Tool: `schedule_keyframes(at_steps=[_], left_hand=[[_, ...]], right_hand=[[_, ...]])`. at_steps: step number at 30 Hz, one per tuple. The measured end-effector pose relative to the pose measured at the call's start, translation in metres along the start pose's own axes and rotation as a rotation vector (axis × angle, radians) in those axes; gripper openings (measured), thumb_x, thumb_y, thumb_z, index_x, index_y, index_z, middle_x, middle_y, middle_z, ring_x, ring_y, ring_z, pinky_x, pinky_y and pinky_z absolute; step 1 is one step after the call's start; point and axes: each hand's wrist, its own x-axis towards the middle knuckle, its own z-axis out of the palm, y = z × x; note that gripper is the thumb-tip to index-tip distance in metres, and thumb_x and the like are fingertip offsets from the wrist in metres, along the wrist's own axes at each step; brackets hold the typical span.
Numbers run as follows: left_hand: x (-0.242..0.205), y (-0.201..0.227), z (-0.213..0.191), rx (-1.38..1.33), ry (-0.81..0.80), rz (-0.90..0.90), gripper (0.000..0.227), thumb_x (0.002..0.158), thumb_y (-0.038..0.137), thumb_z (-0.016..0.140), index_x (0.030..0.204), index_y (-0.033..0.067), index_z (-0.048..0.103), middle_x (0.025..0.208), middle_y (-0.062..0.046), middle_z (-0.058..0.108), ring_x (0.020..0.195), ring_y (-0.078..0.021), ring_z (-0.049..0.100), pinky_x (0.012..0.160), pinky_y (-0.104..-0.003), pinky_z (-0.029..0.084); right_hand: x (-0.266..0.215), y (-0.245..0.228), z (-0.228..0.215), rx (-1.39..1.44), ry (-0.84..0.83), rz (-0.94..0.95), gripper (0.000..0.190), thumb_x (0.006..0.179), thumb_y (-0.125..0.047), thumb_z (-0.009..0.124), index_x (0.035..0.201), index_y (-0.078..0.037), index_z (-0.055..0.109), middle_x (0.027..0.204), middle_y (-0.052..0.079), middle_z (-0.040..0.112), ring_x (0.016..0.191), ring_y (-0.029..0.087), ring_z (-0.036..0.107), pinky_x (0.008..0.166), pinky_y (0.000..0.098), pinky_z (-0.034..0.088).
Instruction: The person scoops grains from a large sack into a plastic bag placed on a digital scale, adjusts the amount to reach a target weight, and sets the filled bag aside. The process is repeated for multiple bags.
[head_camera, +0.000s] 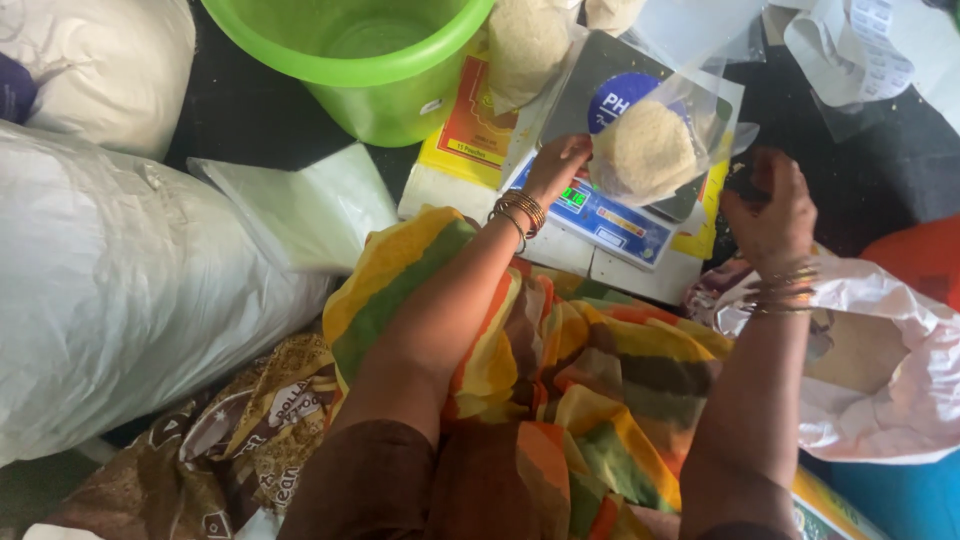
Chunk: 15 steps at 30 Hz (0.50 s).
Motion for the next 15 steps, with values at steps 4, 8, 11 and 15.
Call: schedule_keyframes(at_steps=[4, 8, 11, 15], left_hand=[[0.001, 0.003, 0.002, 0.077, 0.014, -0.046, 0.043, 0.096, 0.033, 0.057, 0.126, 0.0044, 0.067, 0.107, -0.009, 0.075, 0.086, -0.0155, 0.075, 0.068, -0.03, 0.058], [0.003, 0.0, 0.005, 0.381, -0.019, 0.132, 0.052, 0.09, 0.03, 0.07, 0.135, 0.0051, 0.064, 0.118, -0.013, 0.074, 0.095, -0.019, 0.074, 0.083, -0.031, 0.061], [0.0, -0.004, 0.006, 0.496, -0.032, 0.145, 0.066, 0.081, 0.028, 0.078, 0.139, 0.0055, 0.057, 0.131, -0.015, 0.067, 0.102, -0.0232, 0.073, 0.09, -0.034, 0.059], [-0.002, -0.004, 0.004, 0.585, -0.049, 0.125, 0.075, 0.076, 0.025, 0.084, 0.142, 0.0064, 0.054, 0.134, -0.015, 0.066, 0.116, -0.027, 0.067, 0.099, -0.037, 0.054]], right_hand=[[0.03, -0.011, 0.032, 0.033, -0.05, 0.155, 0.064, 0.09, -0.018, 0.091, 0.137, 0.001, 0.053, 0.105, 0.017, 0.069, 0.083, 0.024, 0.068, 0.072, 0.0342, 0.057], [0.036, 0.003, 0.062, 0.311, 0.074, 0.088, 0.041, 0.096, -0.006, 0.078, 0.132, 0.003, 0.062, 0.105, 0.009, 0.073, 0.09, 0.011, 0.067, 0.078, 0.027, 0.056], [0.03, 0.018, 0.085, 0.41, 0.168, 0.195, 0.008, 0.103, 0.0, 0.072, 0.11, 0.004, 0.072, 0.096, 0.005, 0.072, 0.082, 0.006, 0.061, 0.073, 0.0244, 0.052], [0.022, 0.035, 0.1, 0.597, 0.279, 0.159, 0.009, 0.103, 0.01, 0.062, 0.102, 0.006, 0.07, 0.093, 0.002, 0.071, 0.083, 0.005, 0.061, 0.075, 0.0233, 0.051]])
